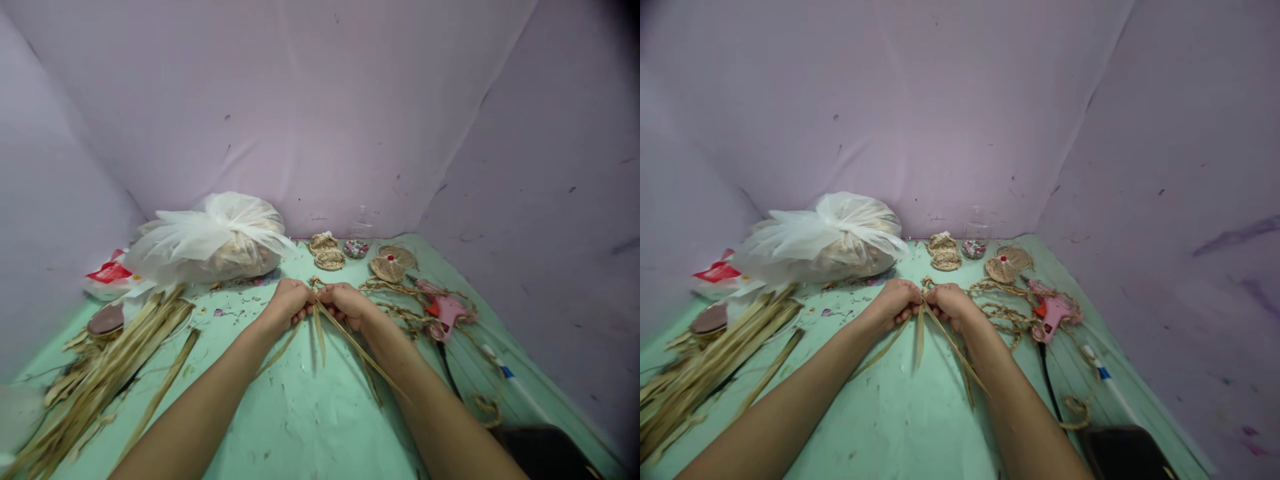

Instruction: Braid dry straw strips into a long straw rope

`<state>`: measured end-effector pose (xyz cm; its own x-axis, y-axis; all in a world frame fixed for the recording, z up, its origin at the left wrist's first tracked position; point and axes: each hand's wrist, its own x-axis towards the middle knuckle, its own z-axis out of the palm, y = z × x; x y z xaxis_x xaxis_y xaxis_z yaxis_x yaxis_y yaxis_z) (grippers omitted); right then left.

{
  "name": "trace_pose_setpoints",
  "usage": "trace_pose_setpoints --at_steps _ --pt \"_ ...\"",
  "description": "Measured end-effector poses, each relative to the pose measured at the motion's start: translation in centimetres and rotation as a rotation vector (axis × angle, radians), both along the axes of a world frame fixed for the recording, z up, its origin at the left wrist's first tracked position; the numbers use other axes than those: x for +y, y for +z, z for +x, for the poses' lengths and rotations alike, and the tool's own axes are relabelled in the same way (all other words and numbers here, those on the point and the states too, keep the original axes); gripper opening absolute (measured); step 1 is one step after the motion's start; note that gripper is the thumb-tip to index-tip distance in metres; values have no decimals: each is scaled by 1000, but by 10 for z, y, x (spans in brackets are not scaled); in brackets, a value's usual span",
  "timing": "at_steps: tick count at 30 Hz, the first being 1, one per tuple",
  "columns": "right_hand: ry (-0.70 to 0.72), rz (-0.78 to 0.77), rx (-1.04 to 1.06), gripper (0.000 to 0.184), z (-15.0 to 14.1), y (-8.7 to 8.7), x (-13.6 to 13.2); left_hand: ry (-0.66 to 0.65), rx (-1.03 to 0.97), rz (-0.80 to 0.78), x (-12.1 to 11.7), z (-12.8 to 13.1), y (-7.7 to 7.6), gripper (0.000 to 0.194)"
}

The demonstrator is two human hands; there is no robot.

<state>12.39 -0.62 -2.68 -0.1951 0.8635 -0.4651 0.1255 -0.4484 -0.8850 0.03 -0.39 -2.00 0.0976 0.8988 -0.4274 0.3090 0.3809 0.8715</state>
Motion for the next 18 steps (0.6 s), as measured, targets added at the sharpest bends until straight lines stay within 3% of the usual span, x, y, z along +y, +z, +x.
trace_pose_setpoints --at_steps 4,11,18 --pt "1 5 30 7 1 1 -2 -5 23 -8 0 2 2 8" --pt "-16 -43 28 9 2 6 -3 -121 -262 -130 4 -12 0 18" --pt "34 -88 97 9 5 8 -1 -128 -357 -185 7 -18 -1 13"
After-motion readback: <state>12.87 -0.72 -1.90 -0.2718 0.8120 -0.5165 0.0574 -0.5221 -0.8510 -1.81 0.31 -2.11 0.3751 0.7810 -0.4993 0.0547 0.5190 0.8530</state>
